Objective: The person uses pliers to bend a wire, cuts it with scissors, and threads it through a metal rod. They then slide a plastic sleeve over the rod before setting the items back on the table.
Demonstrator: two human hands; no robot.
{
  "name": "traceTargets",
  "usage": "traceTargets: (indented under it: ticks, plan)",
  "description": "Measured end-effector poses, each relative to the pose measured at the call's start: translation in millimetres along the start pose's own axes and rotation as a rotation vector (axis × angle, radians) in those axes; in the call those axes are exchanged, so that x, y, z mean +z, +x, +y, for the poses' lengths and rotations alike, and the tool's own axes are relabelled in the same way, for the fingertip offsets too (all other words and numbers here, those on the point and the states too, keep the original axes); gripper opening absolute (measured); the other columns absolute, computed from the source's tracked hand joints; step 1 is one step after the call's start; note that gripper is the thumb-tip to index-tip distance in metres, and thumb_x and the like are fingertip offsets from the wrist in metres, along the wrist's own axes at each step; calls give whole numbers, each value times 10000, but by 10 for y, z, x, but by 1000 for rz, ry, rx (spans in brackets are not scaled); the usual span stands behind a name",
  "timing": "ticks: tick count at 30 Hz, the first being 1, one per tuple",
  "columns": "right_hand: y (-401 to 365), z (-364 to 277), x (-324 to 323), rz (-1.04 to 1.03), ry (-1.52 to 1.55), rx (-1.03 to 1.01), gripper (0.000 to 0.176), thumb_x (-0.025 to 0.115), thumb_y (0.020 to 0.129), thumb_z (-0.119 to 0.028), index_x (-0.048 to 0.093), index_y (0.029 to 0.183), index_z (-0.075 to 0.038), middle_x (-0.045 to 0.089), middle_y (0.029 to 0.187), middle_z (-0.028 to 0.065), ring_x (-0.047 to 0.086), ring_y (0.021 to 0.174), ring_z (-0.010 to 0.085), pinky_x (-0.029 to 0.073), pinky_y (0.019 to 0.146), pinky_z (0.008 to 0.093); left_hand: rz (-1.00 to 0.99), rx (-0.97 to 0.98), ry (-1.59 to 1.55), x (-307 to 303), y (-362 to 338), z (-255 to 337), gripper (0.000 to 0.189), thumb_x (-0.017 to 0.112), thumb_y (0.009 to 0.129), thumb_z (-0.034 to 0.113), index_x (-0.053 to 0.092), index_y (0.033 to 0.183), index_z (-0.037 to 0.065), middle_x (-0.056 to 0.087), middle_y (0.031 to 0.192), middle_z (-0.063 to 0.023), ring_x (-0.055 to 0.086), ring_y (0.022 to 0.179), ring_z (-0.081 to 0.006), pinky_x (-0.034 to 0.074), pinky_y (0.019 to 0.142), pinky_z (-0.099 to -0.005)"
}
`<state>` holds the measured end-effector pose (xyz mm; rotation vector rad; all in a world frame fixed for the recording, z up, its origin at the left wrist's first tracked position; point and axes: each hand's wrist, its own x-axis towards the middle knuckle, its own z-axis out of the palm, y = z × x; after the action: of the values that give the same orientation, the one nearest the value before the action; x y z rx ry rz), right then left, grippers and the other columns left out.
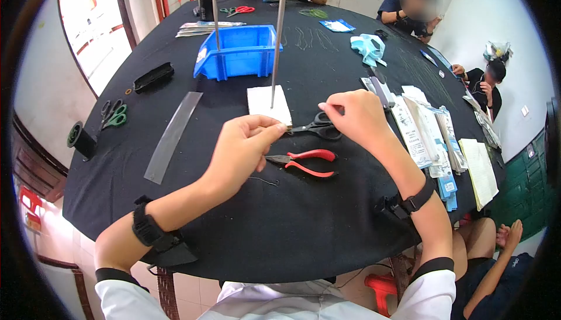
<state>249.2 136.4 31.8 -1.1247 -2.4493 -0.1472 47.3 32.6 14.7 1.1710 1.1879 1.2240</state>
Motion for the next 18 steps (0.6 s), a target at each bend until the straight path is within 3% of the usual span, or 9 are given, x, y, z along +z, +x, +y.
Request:
traceTargets:
  ticks: [1, 2, 5, 7, 10, 13, 18]
  plan:
    - [9, 2, -16, 37, -11, 1, 154, 638, 780, -204, 680, 742, -60, 630, 666, 106, 612, 618, 275, 465, 575, 348, 2, 6, 1, 21, -2, 4, 239, 591, 880, 176, 597, 956, -50, 446, 573, 53, 388, 464, -20, 325, 399, -191]
    - [9, 5, 3, 172, -69, -128, 174, 605, 827, -181, 656, 747, -35, 622, 644, 89, 622, 595, 205, 451, 532, 291, 5, 20, -8, 60, -3, -22, 233, 591, 880, 170, 597, 953, -52, 455, 575, 50, 392, 459, -20, 325, 397, -189]
    - [-75, -159, 49, 89, 592, 26, 204, 576, 865, -193, 641, 764, -27, 624, 650, 100, 613, 548, 192, 444, 505, 297, 30, 58, 3, 81, 16, -64, 224, 589, 881, 159, 595, 944, -56, 482, 569, 39, 408, 437, -24, 325, 395, -189]
    - [-136, -295, 52, 4, 867, -1, 190, 584, 877, -183, 630, 850, -1, 641, 690, 75, 604, 598, 104, 456, 543, 247, 32, 61, 28, 72, 29, -94, 221, 586, 884, 164, 596, 941, -49, 489, 569, 35, 411, 436, -29, 317, 397, -190]
    - [-184, -429, 38, -136, 874, -7, 169, 648, 832, -172, 633, 878, -9, 647, 714, 54, 581, 588, 95, 454, 548, 236, 46, 66, 29, 54, 55, -142, 221, 586, 887, 175, 596, 937, -40, 495, 567, 30, 414, 436, -32, 313, 400, -192]
    - [-185, -484, 63, -128, 898, 13, 129, 674, 784, -106, 605, 859, -28, 634, 732, 43, 588, 586, 113, 449, 526, 259, 41, 20, -38, 38, 58, -125, 218, 589, 887, 185, 597, 933, -28, 485, 568, 34, 405, 450, -30, 318, 404, -194]
    - [-129, -458, 233, 122, 674, -215, 117, 668, 768, -68, 597, 858, -47, 614, 715, 58, 594, 590, 158, 450, 513, 274, 12, -57, -167, -5, 83, -141, 209, 591, 886, 196, 601, 929, -9, 424, 556, 65, 353, 460, -23, 324, 413, -201]
